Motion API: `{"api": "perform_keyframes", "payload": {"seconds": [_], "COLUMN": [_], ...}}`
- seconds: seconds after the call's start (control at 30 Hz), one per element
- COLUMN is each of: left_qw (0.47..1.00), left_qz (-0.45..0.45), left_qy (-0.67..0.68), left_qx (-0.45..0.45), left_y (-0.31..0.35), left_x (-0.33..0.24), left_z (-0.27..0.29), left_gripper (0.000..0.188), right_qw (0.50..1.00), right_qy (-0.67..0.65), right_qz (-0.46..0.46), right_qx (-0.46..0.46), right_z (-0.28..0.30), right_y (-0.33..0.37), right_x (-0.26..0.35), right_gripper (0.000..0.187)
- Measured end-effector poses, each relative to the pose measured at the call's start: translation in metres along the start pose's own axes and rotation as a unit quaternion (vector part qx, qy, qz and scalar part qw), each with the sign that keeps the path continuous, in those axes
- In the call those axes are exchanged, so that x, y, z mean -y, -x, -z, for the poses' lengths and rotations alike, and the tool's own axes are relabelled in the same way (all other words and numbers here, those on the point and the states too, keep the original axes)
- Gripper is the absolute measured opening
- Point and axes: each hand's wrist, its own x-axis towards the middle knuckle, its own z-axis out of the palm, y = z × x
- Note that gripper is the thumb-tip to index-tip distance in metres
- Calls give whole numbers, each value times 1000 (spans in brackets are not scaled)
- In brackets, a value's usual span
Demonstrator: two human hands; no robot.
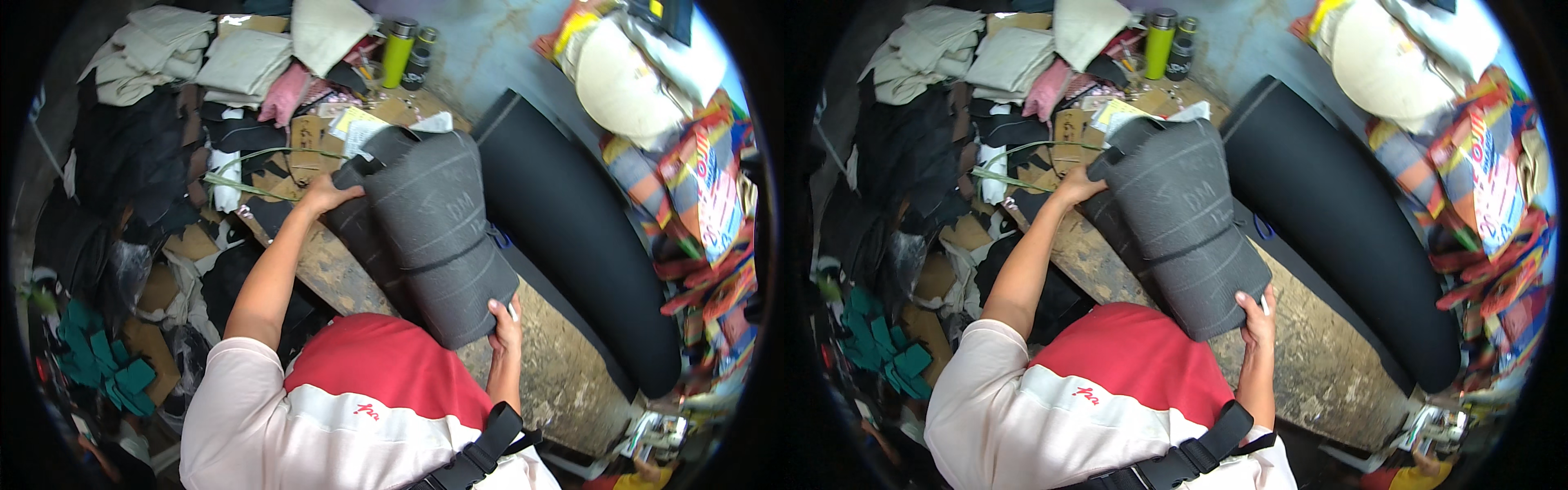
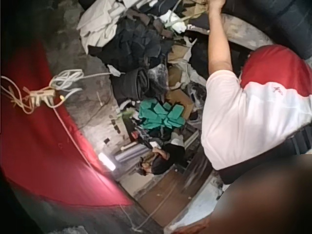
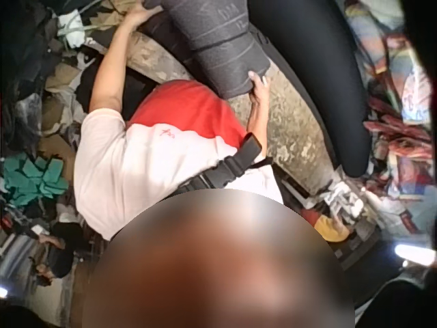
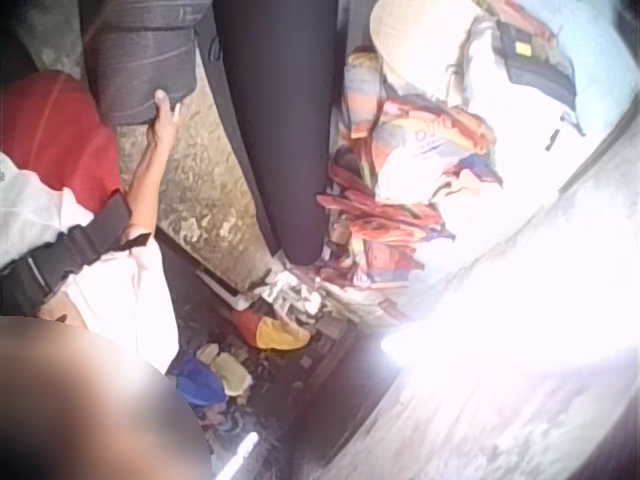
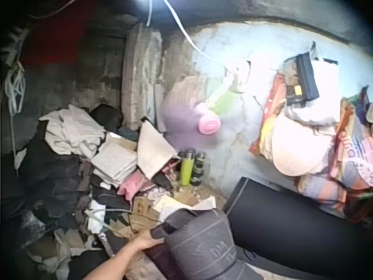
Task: The person measures and marks a roll of black fabric using a green measuring tape and a white marker. They consult a notebook, wrap the tape around the fabric, and draw lines on the surface. The person then handles a small piece of cardboard and moves a larger roll of fabric.
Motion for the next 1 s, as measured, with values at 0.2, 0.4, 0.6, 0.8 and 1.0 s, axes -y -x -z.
{"api": "perform_keyframes", "payload": {"seconds": [0.2, 0.4, 0.6, 0.8, 1.0], "left_qw": [949, 854, 625, 457, 925], "left_qz": [81, -112, -271, -313, -60], "left_qy": [305, 436, 506, 522, 206], "left_qx": [26, -261, -528, -649, -313], "left_y": [86, 188, 159, -19, -110], "left_x": [-49, -69, -106, -147, -140], "left_z": [23, 147, 199, 242, 186], "left_gripper": [59, 53, 61, 64, 100], "right_qw": [985, 959, 967, 986, 988], "right_qy": [-61, -83, -61, 74, 77], "right_qz": [41, 103, 103, 104, 89], "right_qx": [-155, -250, -227, -105, -99], "right_z": [11, 46, 67, 42, 40], "right_y": [26, 56, 47, 46, 41], "right_x": [11, 64, 45, 23, 20], "right_gripper": [55, 64, 63, 41, 36]}}
